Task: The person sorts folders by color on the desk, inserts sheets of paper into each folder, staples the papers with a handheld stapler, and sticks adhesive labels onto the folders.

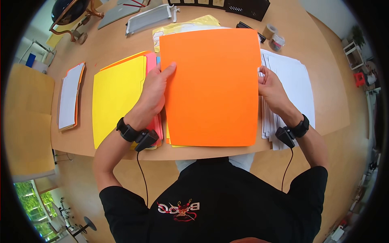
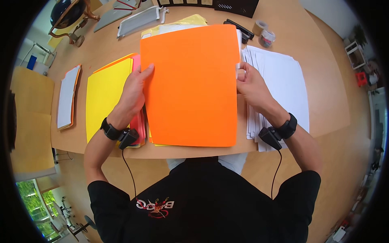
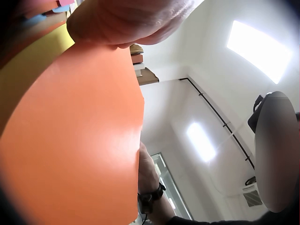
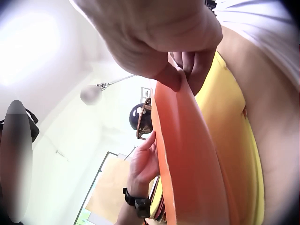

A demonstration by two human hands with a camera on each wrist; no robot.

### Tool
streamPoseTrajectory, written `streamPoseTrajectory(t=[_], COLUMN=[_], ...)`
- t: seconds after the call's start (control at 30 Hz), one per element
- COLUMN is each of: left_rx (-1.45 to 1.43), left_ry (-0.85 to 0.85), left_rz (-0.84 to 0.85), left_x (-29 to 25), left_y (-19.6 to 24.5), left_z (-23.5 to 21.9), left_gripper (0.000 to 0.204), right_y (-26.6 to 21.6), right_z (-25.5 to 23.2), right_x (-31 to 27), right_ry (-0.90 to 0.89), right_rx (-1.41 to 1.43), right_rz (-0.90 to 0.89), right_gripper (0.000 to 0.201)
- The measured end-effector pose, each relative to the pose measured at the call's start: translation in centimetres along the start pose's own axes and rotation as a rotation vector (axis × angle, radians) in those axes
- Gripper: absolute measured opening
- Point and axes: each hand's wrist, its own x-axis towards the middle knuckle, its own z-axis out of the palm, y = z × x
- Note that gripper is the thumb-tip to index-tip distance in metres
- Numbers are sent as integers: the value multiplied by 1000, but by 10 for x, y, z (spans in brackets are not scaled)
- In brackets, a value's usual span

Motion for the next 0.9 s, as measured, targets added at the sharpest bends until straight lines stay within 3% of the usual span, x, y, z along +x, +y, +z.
streamPoseTrajectory(t=[0.1,0.2,0.3,0.4,0.5,0.67,0.8,0.87,0.9], left_rx=[25,-38,77,138,234,374,482,484,664], left_ry=[12,39,41,153,261,351,398,423,515], left_rz=[59,164,300,424,369,205,100,67,21], left_x=[-2,-7,-19,-39,-40,-35,-41,-44,-47], left_y=[2,13,50,91,105,93,80,76,77], left_z=[-6,-18,-61,-89,-133,-224,-262,-275,-264], left_gripper=[31,32,28,27,33,40,47,52,56], right_y=[-3,-8,-20,-41,-33,34,47,62,62], right_z=[-7,-15,-77,-132,-183,-236,-228,-234,-227], right_x=[-1,-11,-23,-43,-58,-76,-84,-81,-78], right_ry=[-42,79,249,423,494,562,563,597,704], right_rx=[-2,160,13,15,-75,-312,-436,-535,-751], right_rz=[85,-51,-126,-213,-124,168,213,170,37], right_gripper=[49,48,39,36,35,31,33,36,37])
